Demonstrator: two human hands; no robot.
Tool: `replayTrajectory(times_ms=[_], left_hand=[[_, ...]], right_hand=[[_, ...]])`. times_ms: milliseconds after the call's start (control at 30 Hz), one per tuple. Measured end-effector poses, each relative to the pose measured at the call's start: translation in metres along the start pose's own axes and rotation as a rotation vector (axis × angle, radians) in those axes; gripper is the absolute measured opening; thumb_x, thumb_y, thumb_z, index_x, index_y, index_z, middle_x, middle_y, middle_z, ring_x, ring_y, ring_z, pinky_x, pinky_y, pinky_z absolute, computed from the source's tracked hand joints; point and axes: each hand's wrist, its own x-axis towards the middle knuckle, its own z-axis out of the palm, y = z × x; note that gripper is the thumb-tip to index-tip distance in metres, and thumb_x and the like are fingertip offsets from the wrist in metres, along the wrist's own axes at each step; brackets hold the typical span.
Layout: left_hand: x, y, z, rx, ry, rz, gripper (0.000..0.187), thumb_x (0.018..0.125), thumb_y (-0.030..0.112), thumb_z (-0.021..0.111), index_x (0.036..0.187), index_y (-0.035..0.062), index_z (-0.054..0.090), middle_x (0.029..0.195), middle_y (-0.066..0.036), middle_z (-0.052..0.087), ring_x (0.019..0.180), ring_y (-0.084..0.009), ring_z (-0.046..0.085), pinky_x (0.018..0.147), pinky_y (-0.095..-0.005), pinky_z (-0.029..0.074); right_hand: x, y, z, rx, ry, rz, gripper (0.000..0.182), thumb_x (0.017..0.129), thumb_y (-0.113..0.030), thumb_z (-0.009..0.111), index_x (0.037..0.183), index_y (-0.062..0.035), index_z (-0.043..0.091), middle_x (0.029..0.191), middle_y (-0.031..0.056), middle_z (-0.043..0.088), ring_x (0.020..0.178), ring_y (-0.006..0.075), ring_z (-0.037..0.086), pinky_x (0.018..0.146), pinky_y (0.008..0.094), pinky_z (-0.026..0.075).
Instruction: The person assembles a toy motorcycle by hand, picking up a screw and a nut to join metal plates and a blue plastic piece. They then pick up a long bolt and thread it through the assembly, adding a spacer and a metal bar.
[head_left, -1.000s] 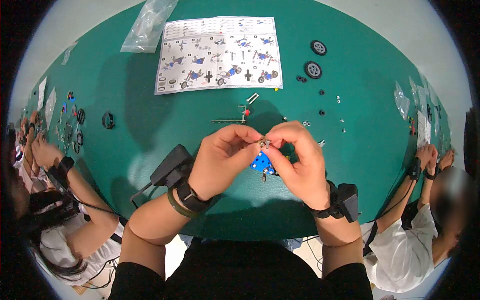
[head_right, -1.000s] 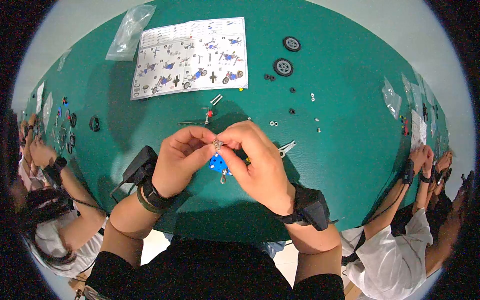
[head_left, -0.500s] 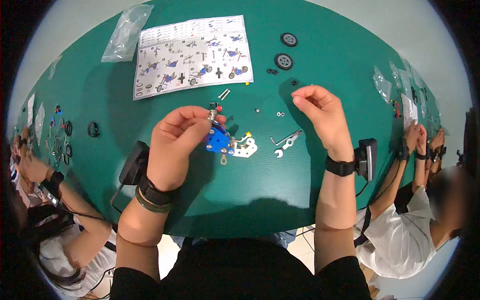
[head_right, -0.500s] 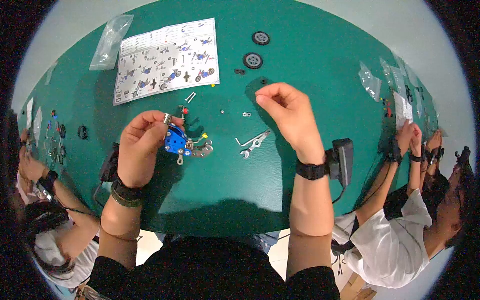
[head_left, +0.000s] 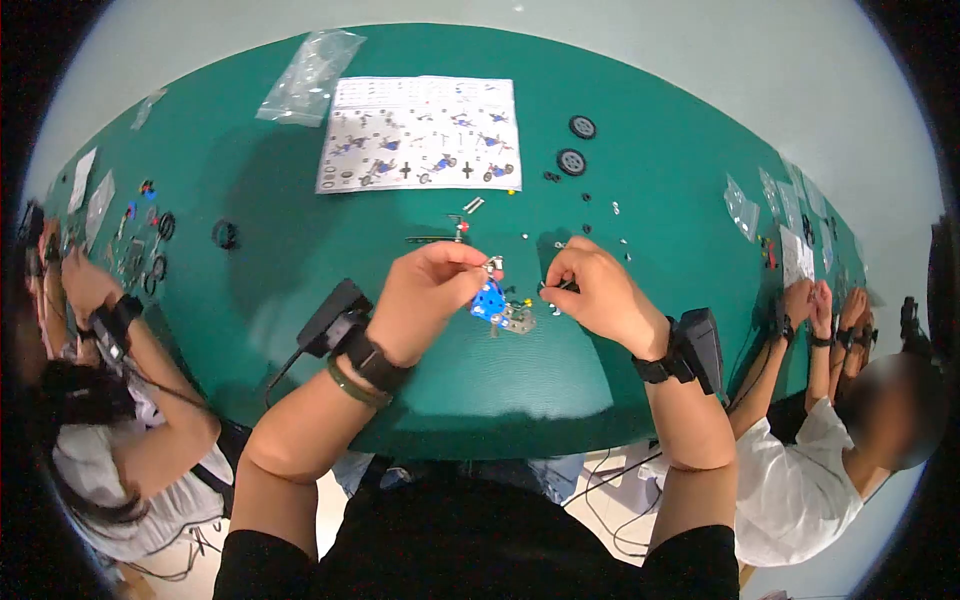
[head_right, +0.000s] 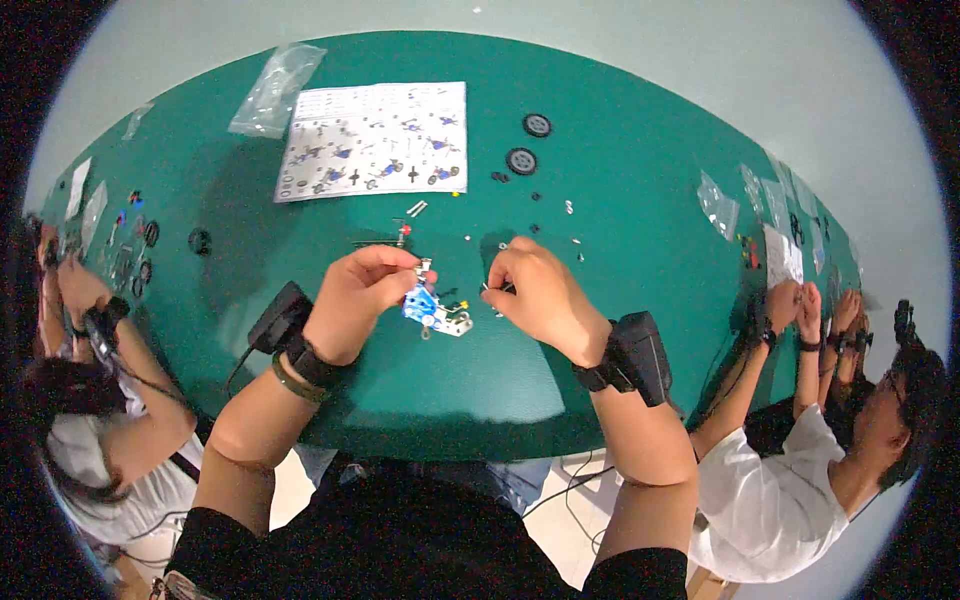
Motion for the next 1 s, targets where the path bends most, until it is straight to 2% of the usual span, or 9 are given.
replayTrajectory(times_ms=[100, 200, 400, 433, 533, 667, 800, 900, 1000], left_hand=[[0.003, 0.000, 0.003, 0.060, 0.010, 0.000, 0.012, 0.089, 0.003, 0.063, 0.101, -0.0003, 0.063, 0.098, -0.012, 0.070, 0.086, -0.0142, 0.065, 0.078, -0.0267, 0.053], [0.006, -0.003, 0.003, 0.052, 0.015, 0.001, 0.013, 0.089, 0.005, 0.063, 0.100, -0.0017, 0.062, 0.096, -0.010, 0.070, 0.083, -0.0119, 0.064, 0.075, -0.0252, 0.052], [0.015, -0.001, -0.001, 0.065, 0.045, -0.025, 0.014, 0.089, 0.007, 0.064, 0.100, -0.0021, 0.062, 0.096, -0.010, 0.070, 0.084, -0.0123, 0.065, 0.076, -0.0250, 0.052], [0.016, 0.000, -0.001, 0.069, 0.052, -0.022, 0.014, 0.089, 0.007, 0.064, 0.100, -0.0021, 0.062, 0.097, -0.010, 0.070, 0.084, -0.0124, 0.065, 0.076, -0.0252, 0.052], [0.024, -0.004, -0.003, 0.051, 0.067, 0.038, 0.014, 0.089, 0.005, 0.065, 0.100, -0.0020, 0.061, 0.097, -0.009, 0.069, 0.086, -0.0128, 0.065, 0.077, -0.0257, 0.052], [0.025, -0.005, -0.002, 0.028, 0.112, 0.062, 0.013, 0.088, 0.002, 0.065, 0.100, -0.0020, 0.061, 0.097, -0.009, 0.068, 0.089, -0.0131, 0.065, 0.079, -0.0263, 0.052], [0.022, -0.001, -0.004, 0.037, 0.105, 0.012, 0.013, 0.088, 0.002, 0.065, 0.099, -0.0011, 0.061, 0.096, -0.007, 0.068, 0.087, -0.0112, 0.063, 0.078, -0.0249, 0.051], [0.022, 0.000, -0.004, 0.019, 0.117, -0.002, 0.013, 0.087, 0.002, 0.065, 0.099, -0.0003, 0.061, 0.095, -0.005, 0.067, 0.085, -0.0097, 0.062, 0.077, -0.0238, 0.050], [0.021, -0.001, -0.005, -0.011, 0.126, -0.017, 0.013, 0.087, 0.002, 0.065, 0.099, 0.0002, 0.062, 0.094, -0.004, 0.066, 0.085, -0.0089, 0.062, 0.076, -0.0234, 0.050]], right_hand=[[0.006, -0.007, -0.003, -0.102, -0.088, -0.029, 0.011, 0.074, -0.007, 0.070, 0.072, -0.0009, 0.061, 0.080, 0.0148, 0.057, 0.077, 0.0326, 0.058, 0.068, 0.0404, 0.048], [0.010, -0.006, -0.003, -0.171, -0.090, -0.149, 0.010, 0.074, -0.006, 0.067, 0.073, -0.0003, 0.059, 0.079, 0.0126, 0.057, 0.074, 0.0262, 0.059, 0.065, 0.0382, 0.048], [0.013, -0.015, -0.012, 0.855, -0.007, 0.051, 0.004, 0.090, -0.005, 0.057, 0.090, -0.0038, 0.054, 0.094, 0.0092, 0.066, 0.083, 0.0130, 0.063, 0.069, 0.0280, 0.052], [0.012, -0.010, -0.007, 0.908, 0.038, 0.004, 0.003, 0.095, -0.006, 0.052, 0.097, -0.0039, 0.054, 0.099, 0.0126, 0.067, 0.086, 0.0163, 0.065, 0.074, 0.0279, 0.054], [0.013, -0.015, 0.009, 1.226, 0.191, 0.053, 0.009, 0.095, -0.007, 0.055, 0.102, -0.0020, 0.056, 0.096, 0.0130, 0.067, 0.084, 0.0166, 0.066, 0.075, 0.0283, 0.055], [0.013, -0.023, 0.026, 1.232, 0.264, 0.119, 0.011, 0.093, -0.004, 0.058, 0.103, -0.0005, 0.062, 0.097, 0.0137, 0.067, 0.082, 0.0172, 0.066, 0.075, 0.0299, 0.055], [0.014, -0.014, 0.038, 1.150, 0.351, -0.071, 0.010, 0.091, -0.002, 0.060, 0.098, 0.0034, 0.065, 0.099, 0.0165, 0.066, 0.087, 0.0203, 0.067, 0.076, 0.0311, 0.057], [0.006, -0.017, 0.035, 1.292, 0.289, 0.008, 0.009, 0.089, 0.000, 0.062, 0.097, 0.0047, 0.066, 0.101, 0.0165, 0.065, 0.087, 0.0210, 0.068, 0.072, 0.0319, 0.058], [0.003, -0.034, 0.044, 1.097, 0.311, 0.097, 0.010, 0.086, 0.003, 0.065, 0.096, 0.0034, 0.066, 0.101, 0.0160, 0.064, 0.082, 0.0204, 0.068, 0.067, 0.0322, 0.058]])
